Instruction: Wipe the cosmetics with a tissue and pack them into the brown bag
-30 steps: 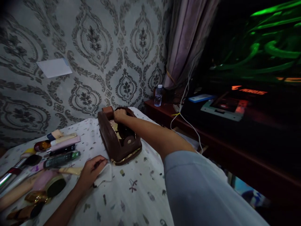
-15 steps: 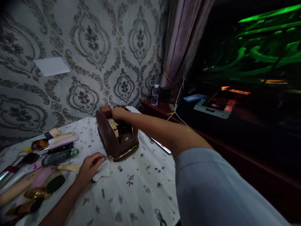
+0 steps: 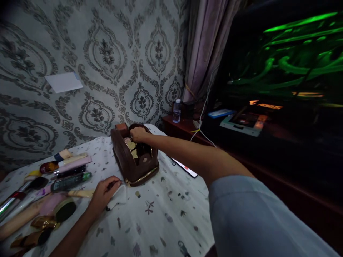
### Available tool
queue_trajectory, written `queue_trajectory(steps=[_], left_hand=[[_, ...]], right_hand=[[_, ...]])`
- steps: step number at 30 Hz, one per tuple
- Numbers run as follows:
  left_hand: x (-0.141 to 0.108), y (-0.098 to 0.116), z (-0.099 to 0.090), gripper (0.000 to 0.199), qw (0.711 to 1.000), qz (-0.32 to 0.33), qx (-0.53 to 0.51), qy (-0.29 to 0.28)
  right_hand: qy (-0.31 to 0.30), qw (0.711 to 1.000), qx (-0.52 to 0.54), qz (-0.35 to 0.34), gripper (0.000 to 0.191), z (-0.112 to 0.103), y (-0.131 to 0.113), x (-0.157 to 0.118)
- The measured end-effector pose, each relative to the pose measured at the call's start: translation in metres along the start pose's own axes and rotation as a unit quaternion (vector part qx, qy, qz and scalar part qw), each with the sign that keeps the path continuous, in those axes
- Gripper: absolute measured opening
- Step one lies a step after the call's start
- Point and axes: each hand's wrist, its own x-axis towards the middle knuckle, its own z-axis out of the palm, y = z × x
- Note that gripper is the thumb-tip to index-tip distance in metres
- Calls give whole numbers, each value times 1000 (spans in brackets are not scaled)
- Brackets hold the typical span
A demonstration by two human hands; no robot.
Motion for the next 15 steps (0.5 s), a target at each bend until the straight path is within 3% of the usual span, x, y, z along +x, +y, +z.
queue_trajectory(steps=[8,15], left_hand=[[0,-1,0,35,1000,-16,-6,-6],[0,0,1,38,1000,-27,-7,1]], right_hand=[[10,1000,21,2,36,6,3,2],[42,997,21,-68,32,11,8,2]])
